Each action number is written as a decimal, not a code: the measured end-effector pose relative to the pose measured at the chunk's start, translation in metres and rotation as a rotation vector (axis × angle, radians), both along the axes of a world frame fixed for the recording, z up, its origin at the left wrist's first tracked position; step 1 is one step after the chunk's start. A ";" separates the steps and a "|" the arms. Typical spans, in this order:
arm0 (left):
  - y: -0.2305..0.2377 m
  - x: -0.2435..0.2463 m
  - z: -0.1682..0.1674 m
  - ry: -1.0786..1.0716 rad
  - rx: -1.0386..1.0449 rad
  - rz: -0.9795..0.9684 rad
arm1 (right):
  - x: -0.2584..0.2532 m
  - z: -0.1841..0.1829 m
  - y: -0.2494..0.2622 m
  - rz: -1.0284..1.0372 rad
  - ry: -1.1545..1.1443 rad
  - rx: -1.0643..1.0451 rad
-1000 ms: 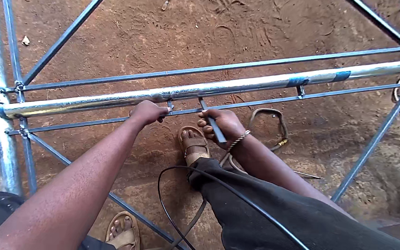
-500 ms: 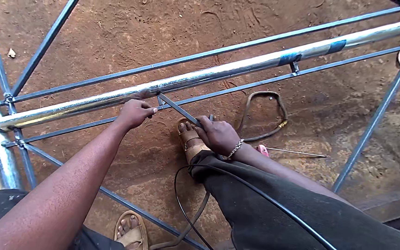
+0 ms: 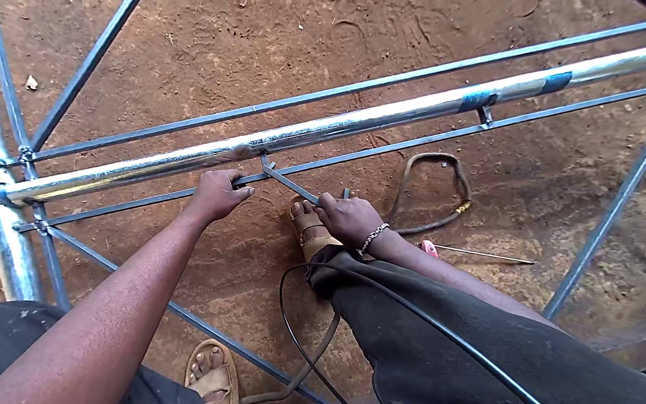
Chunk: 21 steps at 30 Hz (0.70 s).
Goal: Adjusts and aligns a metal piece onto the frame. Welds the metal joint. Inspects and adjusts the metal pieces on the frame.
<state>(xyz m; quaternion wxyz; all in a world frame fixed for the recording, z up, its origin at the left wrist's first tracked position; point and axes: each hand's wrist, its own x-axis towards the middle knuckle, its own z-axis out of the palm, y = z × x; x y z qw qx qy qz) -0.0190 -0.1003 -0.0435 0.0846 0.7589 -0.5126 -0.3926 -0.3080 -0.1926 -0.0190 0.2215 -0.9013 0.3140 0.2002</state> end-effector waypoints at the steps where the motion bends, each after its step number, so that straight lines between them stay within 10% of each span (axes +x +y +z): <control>1: 0.001 0.000 0.001 -0.009 -0.001 -0.002 | -0.002 -0.001 0.003 -0.006 -0.075 -0.029; 10: 0.010 -0.002 -0.002 -0.085 -0.071 -0.030 | -0.008 0.004 0.004 -0.010 0.077 0.043; 17: 0.073 0.025 0.009 -0.342 -0.011 -0.053 | -0.124 -0.033 0.023 -0.791 -0.122 0.058; 21: 0.100 0.055 0.029 -0.347 0.139 -0.057 | -0.115 0.001 0.029 -0.747 -0.066 -0.058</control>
